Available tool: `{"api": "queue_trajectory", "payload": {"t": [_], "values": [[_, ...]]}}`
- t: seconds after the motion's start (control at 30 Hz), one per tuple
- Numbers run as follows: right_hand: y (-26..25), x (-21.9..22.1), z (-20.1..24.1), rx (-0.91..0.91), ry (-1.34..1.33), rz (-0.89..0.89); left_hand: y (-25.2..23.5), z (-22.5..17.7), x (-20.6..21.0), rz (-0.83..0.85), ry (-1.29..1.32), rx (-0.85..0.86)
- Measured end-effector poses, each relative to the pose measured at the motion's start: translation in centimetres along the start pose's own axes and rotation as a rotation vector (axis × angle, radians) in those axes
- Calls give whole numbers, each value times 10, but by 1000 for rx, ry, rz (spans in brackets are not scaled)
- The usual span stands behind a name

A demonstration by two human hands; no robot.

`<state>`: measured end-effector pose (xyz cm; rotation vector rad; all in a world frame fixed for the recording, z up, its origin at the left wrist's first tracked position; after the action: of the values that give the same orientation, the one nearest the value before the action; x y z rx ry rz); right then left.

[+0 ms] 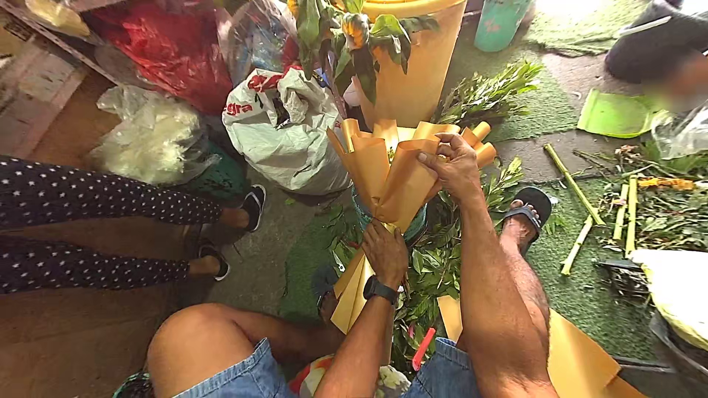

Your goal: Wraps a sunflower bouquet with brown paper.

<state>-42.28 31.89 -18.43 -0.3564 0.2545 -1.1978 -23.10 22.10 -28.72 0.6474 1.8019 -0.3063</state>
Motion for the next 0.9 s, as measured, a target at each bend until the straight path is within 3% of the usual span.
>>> {"api": "queue_trajectory", "payload": {"t": [0.43, 0.57, 0.9], "values": [[-5, 3, -7, 15, 105, -46, -26, -14, -15, 247, -51, -90], [-7, 4, -6, 30, 156, -38, -31, -10, -13, 254, -60, -56], [-5, 20, 8, 55, -132, -52, -38, -9, -23, 407, -102, -86]]}}
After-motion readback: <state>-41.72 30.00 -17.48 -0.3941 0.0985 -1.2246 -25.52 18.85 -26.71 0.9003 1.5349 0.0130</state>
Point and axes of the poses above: each hand's wrist, its own y-axis away from the middle knuckle, its own x-axis out of the palm, z = x × y, the point moved 3 cm from there along -y, towards the middle knuckle, and after that the axes turned 11 degrees about -x, right-handed, at the moved point
